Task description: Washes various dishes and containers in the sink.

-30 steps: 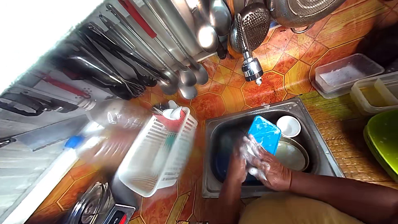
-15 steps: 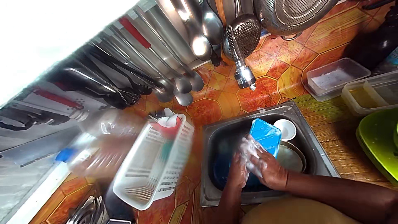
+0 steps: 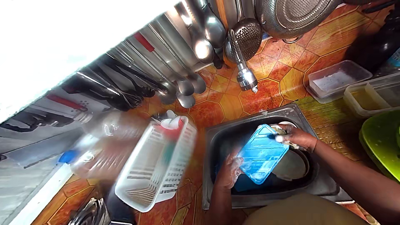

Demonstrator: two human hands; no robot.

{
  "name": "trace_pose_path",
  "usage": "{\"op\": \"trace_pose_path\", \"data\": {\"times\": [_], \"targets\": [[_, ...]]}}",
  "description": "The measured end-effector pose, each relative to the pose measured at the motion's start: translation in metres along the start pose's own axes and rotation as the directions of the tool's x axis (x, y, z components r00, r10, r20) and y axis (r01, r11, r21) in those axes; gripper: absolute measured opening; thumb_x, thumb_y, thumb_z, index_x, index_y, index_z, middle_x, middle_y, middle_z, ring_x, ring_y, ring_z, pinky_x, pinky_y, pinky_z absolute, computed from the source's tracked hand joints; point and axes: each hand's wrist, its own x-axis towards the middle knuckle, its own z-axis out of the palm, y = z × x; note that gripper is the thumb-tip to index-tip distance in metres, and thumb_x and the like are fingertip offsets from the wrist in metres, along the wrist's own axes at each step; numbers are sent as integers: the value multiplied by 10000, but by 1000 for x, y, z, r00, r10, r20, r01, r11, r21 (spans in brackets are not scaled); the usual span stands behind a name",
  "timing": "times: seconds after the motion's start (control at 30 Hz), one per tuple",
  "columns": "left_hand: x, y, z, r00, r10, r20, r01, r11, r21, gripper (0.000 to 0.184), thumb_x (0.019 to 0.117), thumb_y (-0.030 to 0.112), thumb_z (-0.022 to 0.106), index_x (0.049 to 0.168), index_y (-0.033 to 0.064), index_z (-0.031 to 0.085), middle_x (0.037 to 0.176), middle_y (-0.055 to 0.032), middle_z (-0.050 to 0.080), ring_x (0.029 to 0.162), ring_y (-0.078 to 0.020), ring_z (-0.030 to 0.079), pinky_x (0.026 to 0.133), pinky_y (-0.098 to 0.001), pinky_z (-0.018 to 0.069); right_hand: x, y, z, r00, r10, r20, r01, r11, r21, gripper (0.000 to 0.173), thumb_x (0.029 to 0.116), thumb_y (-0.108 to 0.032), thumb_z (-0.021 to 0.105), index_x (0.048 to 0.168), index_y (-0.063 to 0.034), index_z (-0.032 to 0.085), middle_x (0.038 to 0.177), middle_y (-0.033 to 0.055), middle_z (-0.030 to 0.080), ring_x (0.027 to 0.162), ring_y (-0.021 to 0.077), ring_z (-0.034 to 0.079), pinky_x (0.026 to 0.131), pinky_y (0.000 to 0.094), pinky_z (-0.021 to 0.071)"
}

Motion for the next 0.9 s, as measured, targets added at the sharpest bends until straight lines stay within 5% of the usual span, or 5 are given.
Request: {"op": "trace_pose_path", "data": {"times": [0.17, 0.27, 0.47, 0.8, 0.9], "targets": [[20, -10, 5, 951, 147, -272, -107, 982, 157, 642, 955, 177, 585, 1546, 48, 368, 1492, -167, 489, 1236, -231, 588, 963, -409, 555, -25, -29, 25, 997, -66, -41, 64, 997, -35, 453, 810, -38, 728, 1258, -45, 663, 1083, -2, 730, 948, 38, 689, 855, 229, 587], [22, -11, 33, 951, -12, -308, -45, 983, -177, 644, 1091, 470, 255, 1623, 130, 128, 1572, -167, 379, 1312, -282, 520, 973, -475, 507, -35, -29, 55, 906, -416, -73, 372, 868, -329, 382, 867, -99, 730, 1240, -26, 700, 1189, 31, 732, 1092, 28, 668, 989, 220, 540], [24, -7, 52, 982, 136, -131, -189, 696, -693, 647, 1023, 650, 289, 1100, 149, 691, 982, -66, 757, 924, -194, 740, 806, -402, 623, -45, 8, 111, 677, -704, 213, 642, 424, -639, 294, 963, -231, 676, 1240, -142, 714, 1316, 117, 691, 1279, 252, 633, 1054, 401, 549], [17, -20, 63, 985, 152, 75, -44, 657, -753, 439, 1003, 512, 498, 1139, 139, 686, 1048, -77, 750, 1009, -215, 727, 867, -427, 607, 16, 1, 87, 957, -284, 60, 229, 609, -759, 606, 1054, -215, 459, 1620, -67, 297, 1685, 184, 246, 1571, 337, 217, 1278, 491, 196], [23, -23, 57, 981, 185, 57, -78, 645, -760, 428, 1030, 467, 426, 1127, 142, 687, 1051, -60, 749, 1019, -181, 720, 890, -388, 601, 5, 12, 111, 902, -430, 23, 285, 556, -781, 554, 1047, -257, 464, 1555, -38, 432, 1623, 205, 377, 1529, 377, 315, 1240, 530, 295]]}}
